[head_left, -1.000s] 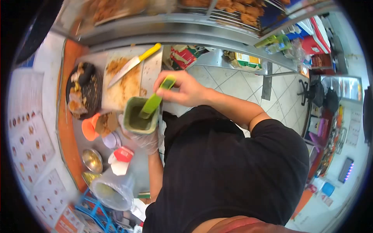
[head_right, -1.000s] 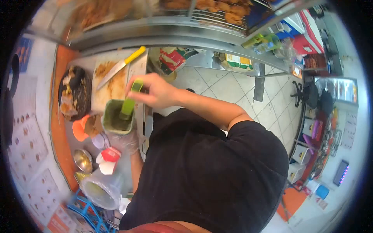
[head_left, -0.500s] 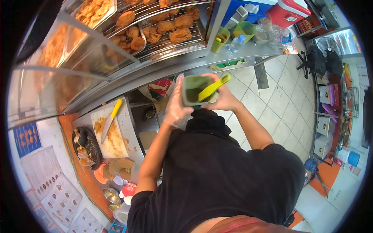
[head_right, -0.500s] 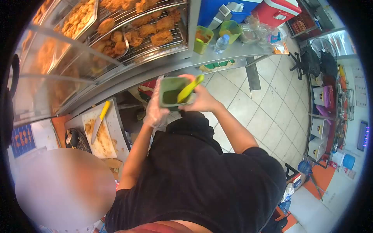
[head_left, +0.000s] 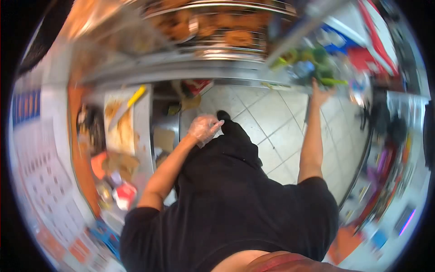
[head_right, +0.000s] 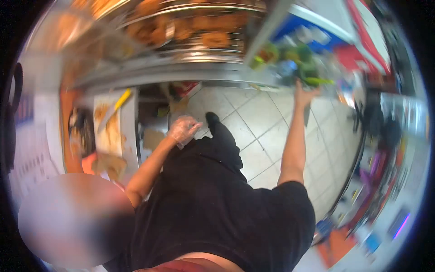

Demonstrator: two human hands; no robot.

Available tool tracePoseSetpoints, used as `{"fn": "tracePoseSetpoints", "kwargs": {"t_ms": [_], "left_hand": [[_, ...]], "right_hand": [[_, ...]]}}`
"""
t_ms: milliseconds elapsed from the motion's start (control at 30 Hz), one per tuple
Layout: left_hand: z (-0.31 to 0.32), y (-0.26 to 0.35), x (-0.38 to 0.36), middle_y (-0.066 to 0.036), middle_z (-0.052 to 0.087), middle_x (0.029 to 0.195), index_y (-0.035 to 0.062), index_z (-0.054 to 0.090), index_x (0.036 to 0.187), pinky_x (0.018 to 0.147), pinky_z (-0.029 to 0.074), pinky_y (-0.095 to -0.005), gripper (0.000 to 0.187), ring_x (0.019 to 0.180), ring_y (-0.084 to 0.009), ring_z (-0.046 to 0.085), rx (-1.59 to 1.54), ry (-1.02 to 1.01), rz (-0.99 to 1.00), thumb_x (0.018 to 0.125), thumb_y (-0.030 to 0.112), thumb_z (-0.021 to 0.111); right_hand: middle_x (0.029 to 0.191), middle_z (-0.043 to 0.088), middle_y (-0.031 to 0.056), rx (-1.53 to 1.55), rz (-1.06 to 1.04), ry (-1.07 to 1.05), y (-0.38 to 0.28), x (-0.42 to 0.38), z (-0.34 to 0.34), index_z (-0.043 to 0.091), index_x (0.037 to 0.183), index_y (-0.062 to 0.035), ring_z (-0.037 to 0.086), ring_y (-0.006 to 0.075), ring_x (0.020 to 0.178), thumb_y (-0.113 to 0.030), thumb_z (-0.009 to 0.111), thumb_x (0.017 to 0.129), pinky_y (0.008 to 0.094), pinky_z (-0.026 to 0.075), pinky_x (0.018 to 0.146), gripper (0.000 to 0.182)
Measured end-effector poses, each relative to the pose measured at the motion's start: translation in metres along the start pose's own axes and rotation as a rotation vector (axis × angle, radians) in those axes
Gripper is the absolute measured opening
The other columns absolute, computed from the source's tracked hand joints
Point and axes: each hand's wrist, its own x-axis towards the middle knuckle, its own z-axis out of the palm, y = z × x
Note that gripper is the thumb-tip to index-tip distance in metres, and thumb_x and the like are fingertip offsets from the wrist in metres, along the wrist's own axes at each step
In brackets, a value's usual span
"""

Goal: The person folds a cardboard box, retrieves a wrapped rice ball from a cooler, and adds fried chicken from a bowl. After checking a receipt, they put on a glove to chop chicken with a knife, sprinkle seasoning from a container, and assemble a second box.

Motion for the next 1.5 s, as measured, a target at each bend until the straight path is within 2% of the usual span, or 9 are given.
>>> {"fn": "tracePoseSetpoints", "kwargs": {"t_ms": [267, 400, 467, 667, 833, 1200, 1367, 1433, 1500], "left_hand": [[0.032, -0.08, -0.109, -0.019, 0.074, 0.107, 0.0165, 0.066, 0.128, 0.091, 0.054, -0.0485, 0.037, 0.101, -0.0383, 0.07, -0.345, 0.33, -0.405, 0.101, 0.04, 0.055], [0.064, -0.106, -0.178, -0.017, 0.075, 0.105, 0.0112, 0.07, 0.119, 0.089, 0.055, -0.0427, 0.037, 0.098, -0.0324, 0.072, -0.577, 0.6, -0.588, 0.097, 0.04, 0.062], [0.077, -0.117, -0.219, -0.015, 0.076, 0.101, 0.0096, 0.073, 0.112, 0.087, 0.056, -0.0405, 0.035, 0.095, -0.0301, 0.073, -0.667, 0.738, -0.695, 0.095, 0.039, 0.065], [0.149, -0.166, -0.369, -0.007, 0.072, 0.079, 0.0055, 0.073, 0.094, 0.074, 0.055, -0.0362, 0.034, 0.075, -0.0185, 0.068, -0.851, 1.426, -0.849, 0.1, 0.037, 0.061], [0.265, -0.248, -0.517, -0.004, 0.066, 0.078, 0.0112, 0.065, 0.088, 0.072, 0.055, -0.0333, 0.043, 0.076, -0.0168, 0.067, -1.633, 2.088, -0.912, 0.101, 0.051, 0.059], [0.359, -0.29, -0.681, -0.011, 0.064, 0.114, 0.0065, 0.059, 0.107, 0.084, 0.057, -0.0439, 0.03, 0.098, -0.0297, 0.066, -2.268, 2.646, -0.371, 0.098, 0.035, 0.058], [0.378, -0.283, -0.74, -0.011, 0.062, 0.119, 0.0065, 0.06, 0.116, 0.089, 0.055, -0.042, 0.031, 0.101, -0.0286, 0.063, -2.066, 2.84, -0.208, 0.1, 0.032, 0.052], [0.422, -0.296, -0.769, -0.013, 0.06, 0.126, 0.0071, 0.06, 0.124, 0.098, 0.051, -0.044, 0.035, 0.11, -0.029, 0.06, -1.949, 2.644, -0.185, 0.102, 0.033, 0.051], [0.418, -0.292, -0.795, -0.019, 0.051, 0.146, 0.0055, 0.043, 0.15, 0.116, 0.033, -0.0491, 0.055, 0.133, -0.0338, 0.047, -1.809, 2.474, -0.075, 0.106, 0.039, 0.045]], "right_hand": [[0.134, 0.058, 0.0237, 0.084, -0.373, 0.065, 0.067, -0.012, 0.019, 0.044, 0.145, -0.0035, 0.053, 0.0402, 0.127, -0.043, 0.087, 0.081, 0.0507, 0.048, 0.103, 0.087], [0.121, 0.065, 0.0139, 0.277, 0.577, -0.218, 0.248, -0.07, 0.076, 0.06, 0.126, -0.0072, 0.062, 0.0297, 0.111, -0.032, 0.071, 0.092, 0.0439, 0.054, 0.09, 0.043], [0.101, 0.071, 0.0056, 0.072, 0.892, -0.758, 0.181, -0.163, 0.099, 0.07, 0.102, -0.0084, 0.068, 0.0187, 0.092, -0.017, 0.06, 0.096, 0.0332, 0.057, 0.071, 0.015], [0.119, 0.065, 0.0142, 0.368, -0.039, -1.864, -0.272, -0.474, 0.09, 0.051, 0.14, -0.0011, 0.068, 0.0223, 0.101, -0.025, 0.065, 0.102, 0.034, 0.059, 0.081, 0.047], [0.136, 0.056, 0.0234, 0.336, -0.437, -1.892, -0.429, -0.68, 0.071, 0.036, 0.152, -0.0054, 0.066, 0.0317, 0.114, -0.035, 0.069, 0.099, 0.0384, 0.061, 0.077, 0.07], [0.102, 0.073, 0.0208, -0.27, -0.643, -2.07, -0.432, -0.72, 0.035, 0.066, 0.12, 0.0042, 0.071, 0.0259, 0.101, -0.017, 0.043, 0.098, 0.042, 0.059, 0.08, 0.038], [0.144, 0.056, 0.025, -0.299, -1.026, -2.522, -0.431, -0.828, -0.065, 0.042, 0.151, 0.0009, 0.057, 0.0343, 0.134, -0.014, 0.04, 0.096, 0.0459, 0.043, 0.114, 0.057], [0.134, 0.064, 0.0231, 0.018, -0.719, -2.774, -0.442, -0.895, -0.122, 0.044, 0.15, -0.0003, 0.062, 0.0334, 0.126, -0.009, 0.045, 0.096, 0.045, 0.048, 0.109, 0.054], [0.112, 0.072, 0.0203, 0.006, -1.055, -2.556, -0.434, -0.948, -0.163, 0.055, 0.136, -0.0034, 0.072, 0.0303, 0.1, -0.014, 0.051, 0.093, 0.0441, 0.057, 0.09, 0.045]]}}
